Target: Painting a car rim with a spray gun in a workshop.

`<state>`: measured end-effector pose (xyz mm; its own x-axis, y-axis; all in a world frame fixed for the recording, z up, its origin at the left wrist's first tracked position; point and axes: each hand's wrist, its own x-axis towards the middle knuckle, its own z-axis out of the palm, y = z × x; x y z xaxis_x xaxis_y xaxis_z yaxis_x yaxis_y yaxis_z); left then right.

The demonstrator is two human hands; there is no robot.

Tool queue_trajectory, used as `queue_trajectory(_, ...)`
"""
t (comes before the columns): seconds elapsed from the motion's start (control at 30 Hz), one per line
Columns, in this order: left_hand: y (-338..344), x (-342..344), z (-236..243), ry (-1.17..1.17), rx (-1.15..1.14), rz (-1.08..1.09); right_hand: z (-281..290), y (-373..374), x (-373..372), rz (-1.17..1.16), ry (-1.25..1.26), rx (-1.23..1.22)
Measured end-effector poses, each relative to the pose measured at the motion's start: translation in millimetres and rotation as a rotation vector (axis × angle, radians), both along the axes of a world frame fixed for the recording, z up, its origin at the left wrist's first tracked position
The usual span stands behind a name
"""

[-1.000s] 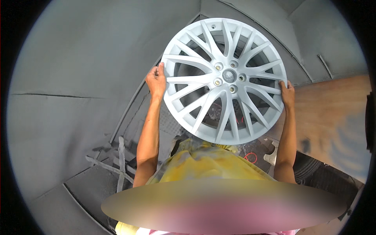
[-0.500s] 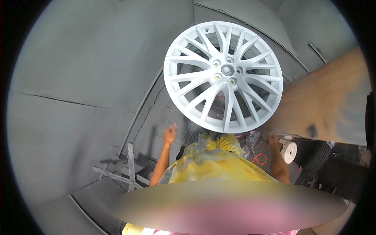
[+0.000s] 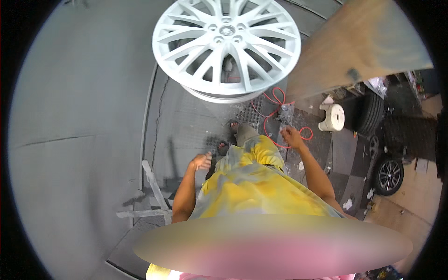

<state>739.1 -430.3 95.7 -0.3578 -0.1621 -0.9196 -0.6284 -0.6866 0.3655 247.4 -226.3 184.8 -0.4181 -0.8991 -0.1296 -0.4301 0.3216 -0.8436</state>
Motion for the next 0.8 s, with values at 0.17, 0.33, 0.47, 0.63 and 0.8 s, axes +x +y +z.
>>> queue_trajectory(0.17, -42, -35, 17, 0.007, -0.297, 0.126, 41, 26, 0, -0.196, -0.061, 0.187)
queue_trajectory(0.33, -20, -68, 24, 0.034, -0.318, 0.047, -30, 133, 16, -0.143, -0.008, 0.508)
queue_trajectory(0.47, 36, -75, 13, -0.061, -0.314, -0.324, -62, 228, 39, -0.150, -0.030, 0.659)
queue_trajectory(0.63, 108, -104, -1, -0.329, -0.095, -0.772, -65, 306, 16, -0.272, -0.205, 0.649)
queue_trajectory(0.8, 154, -141, -39, -0.077, -0.213, -0.849, -82, 350, -34, -0.384, -0.280, 0.480)
